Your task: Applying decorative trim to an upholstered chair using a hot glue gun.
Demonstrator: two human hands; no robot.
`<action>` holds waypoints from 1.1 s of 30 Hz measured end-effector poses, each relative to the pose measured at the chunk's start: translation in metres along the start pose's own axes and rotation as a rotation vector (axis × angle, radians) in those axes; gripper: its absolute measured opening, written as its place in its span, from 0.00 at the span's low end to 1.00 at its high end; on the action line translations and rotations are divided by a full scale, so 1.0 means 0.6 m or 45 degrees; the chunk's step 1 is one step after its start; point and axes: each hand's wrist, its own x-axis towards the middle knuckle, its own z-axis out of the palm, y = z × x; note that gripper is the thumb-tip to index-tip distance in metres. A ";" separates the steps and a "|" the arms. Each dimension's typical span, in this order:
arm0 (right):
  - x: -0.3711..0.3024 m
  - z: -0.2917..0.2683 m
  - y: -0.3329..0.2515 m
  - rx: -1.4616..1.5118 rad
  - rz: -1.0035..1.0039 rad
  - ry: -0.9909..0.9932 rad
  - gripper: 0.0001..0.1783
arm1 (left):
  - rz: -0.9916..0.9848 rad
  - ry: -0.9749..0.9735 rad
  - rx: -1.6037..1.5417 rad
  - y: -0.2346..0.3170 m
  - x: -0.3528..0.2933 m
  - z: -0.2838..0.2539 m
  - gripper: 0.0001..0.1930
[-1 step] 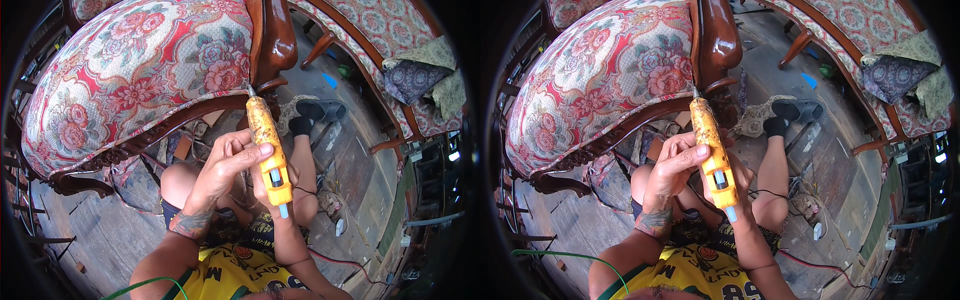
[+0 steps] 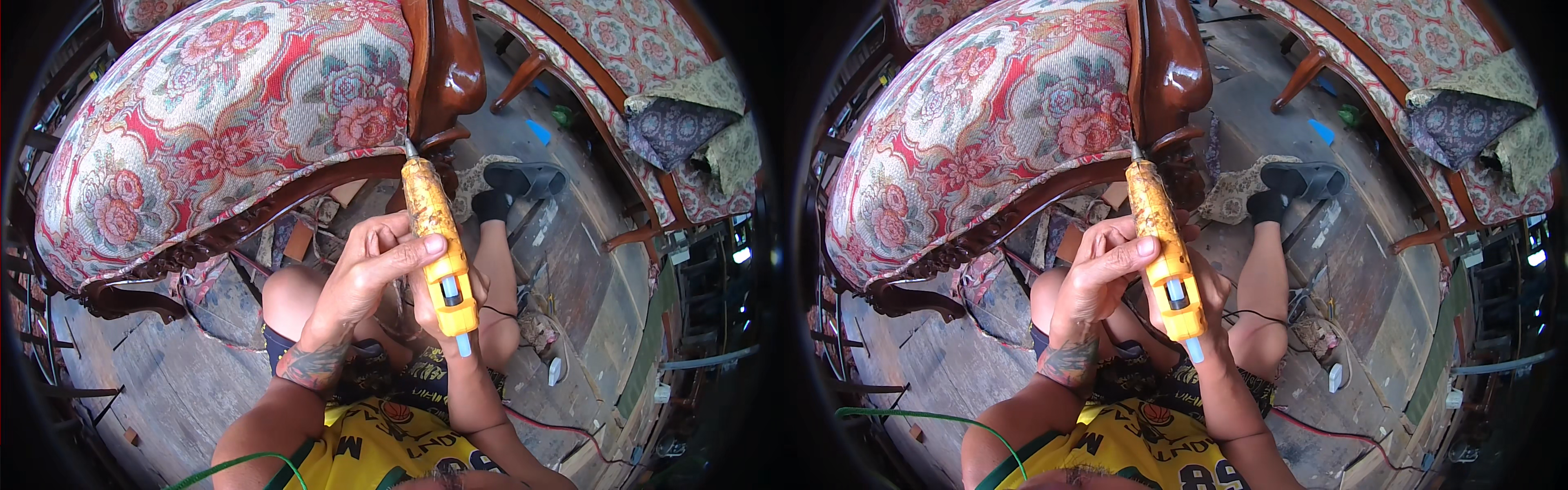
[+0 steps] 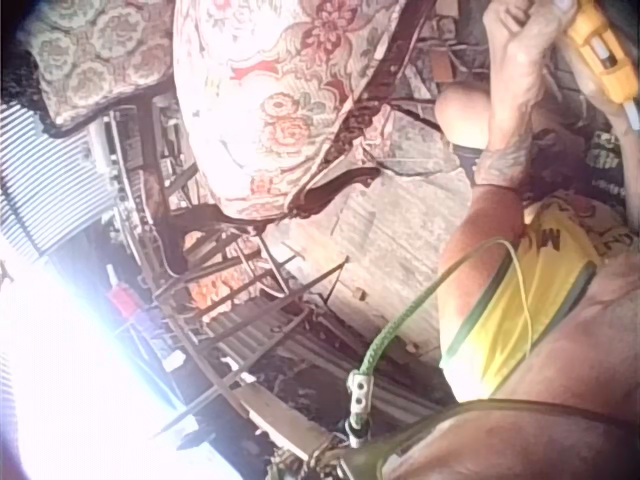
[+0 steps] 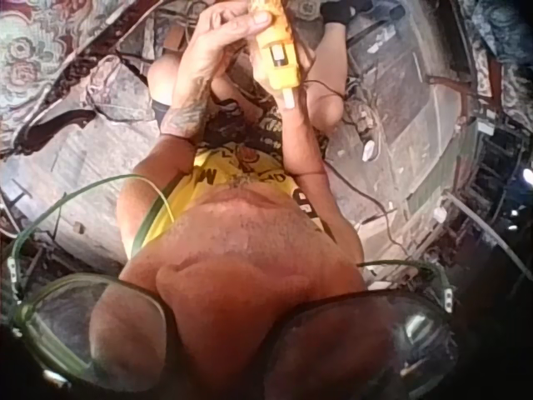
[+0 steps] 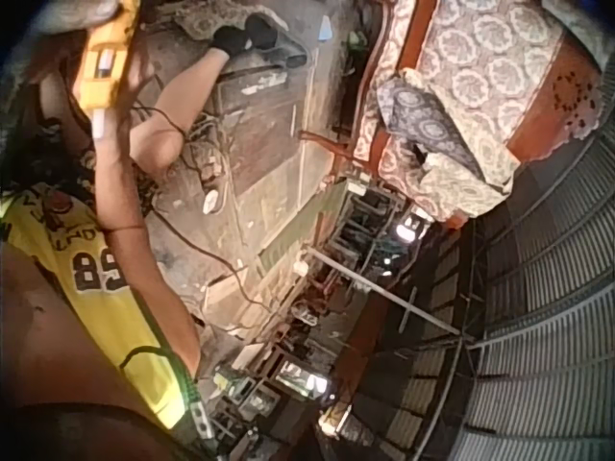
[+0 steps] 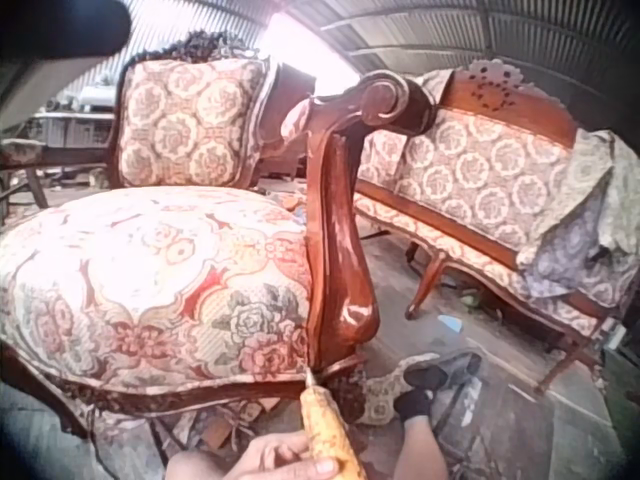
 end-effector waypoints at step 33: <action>0.000 0.001 0.000 0.109 0.057 0.009 0.16 | -0.024 0.007 -0.005 -0.006 0.002 -0.004 0.30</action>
